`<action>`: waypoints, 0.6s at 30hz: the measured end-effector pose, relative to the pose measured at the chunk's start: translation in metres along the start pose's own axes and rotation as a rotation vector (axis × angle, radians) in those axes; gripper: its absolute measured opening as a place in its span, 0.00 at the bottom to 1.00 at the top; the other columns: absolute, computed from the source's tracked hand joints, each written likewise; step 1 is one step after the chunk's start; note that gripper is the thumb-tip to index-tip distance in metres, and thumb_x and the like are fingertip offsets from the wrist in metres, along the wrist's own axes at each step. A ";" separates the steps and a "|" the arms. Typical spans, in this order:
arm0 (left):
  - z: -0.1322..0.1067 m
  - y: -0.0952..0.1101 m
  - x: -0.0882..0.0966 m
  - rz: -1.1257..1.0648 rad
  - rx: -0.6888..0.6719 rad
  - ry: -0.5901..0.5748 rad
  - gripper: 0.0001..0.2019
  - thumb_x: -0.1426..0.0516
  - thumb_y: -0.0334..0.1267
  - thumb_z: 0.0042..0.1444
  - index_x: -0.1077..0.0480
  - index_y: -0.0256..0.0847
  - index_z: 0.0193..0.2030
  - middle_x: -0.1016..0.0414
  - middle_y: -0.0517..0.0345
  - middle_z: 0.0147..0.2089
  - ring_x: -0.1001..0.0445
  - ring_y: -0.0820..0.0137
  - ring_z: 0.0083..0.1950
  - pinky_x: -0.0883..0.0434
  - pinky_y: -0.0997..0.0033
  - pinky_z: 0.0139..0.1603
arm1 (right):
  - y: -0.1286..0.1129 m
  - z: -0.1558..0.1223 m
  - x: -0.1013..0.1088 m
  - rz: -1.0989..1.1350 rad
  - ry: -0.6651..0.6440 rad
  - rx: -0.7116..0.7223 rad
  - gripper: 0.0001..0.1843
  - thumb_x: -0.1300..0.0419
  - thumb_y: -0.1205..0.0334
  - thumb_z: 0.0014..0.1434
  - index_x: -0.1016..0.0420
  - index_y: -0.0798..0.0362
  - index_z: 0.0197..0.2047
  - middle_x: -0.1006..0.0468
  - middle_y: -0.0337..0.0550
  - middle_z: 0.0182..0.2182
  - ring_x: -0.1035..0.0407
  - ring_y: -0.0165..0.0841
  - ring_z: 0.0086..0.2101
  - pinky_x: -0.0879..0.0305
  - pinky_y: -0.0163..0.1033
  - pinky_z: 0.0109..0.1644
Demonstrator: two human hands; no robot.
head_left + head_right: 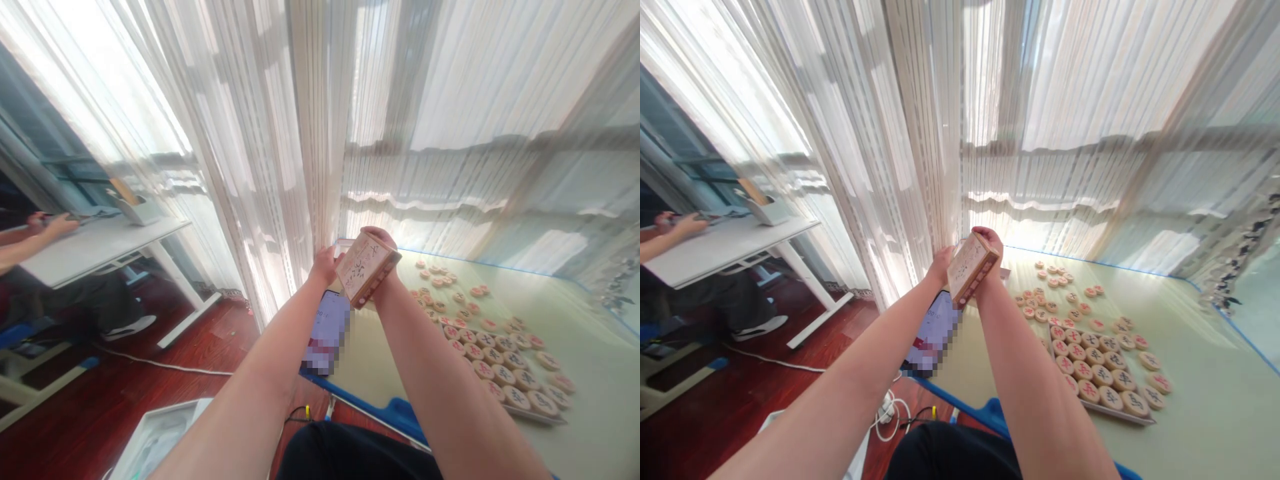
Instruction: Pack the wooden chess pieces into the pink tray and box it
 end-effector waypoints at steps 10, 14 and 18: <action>-0.017 0.011 0.035 -0.111 0.192 0.107 0.24 0.53 0.53 0.58 0.31 0.34 0.47 0.27 0.40 0.50 0.31 0.56 0.55 0.38 0.56 0.56 | -0.118 -0.076 0.053 -0.163 0.090 0.069 0.12 0.35 0.61 0.37 0.26 0.50 0.30 0.34 0.32 0.16 0.42 0.28 0.18 0.46 0.36 0.22; -0.042 0.069 0.033 -0.220 0.182 0.095 0.21 0.52 0.52 0.57 0.29 0.37 0.41 0.24 0.47 0.45 0.28 0.60 0.50 0.34 0.60 0.51 | -0.136 -0.093 0.071 -0.160 0.082 0.091 0.12 0.36 0.60 0.39 0.26 0.49 0.32 0.31 0.33 0.20 0.40 0.28 0.19 0.43 0.36 0.24; -0.073 0.149 0.001 -0.345 0.112 -0.166 0.17 0.46 0.50 0.53 0.26 0.37 0.33 0.22 0.53 0.33 0.25 0.68 0.34 0.29 0.68 0.36 | -0.149 -0.109 0.082 -0.067 0.136 0.083 0.13 0.38 0.60 0.40 0.28 0.48 0.33 0.33 0.32 0.18 0.37 0.31 0.20 0.40 0.38 0.26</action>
Point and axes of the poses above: each hand's wrist, its own z-axis towards the middle knuckle, its own x-axis out of the back of the hand, y = z × x, the point moved 10 cm from there along z, towards the middle knuckle
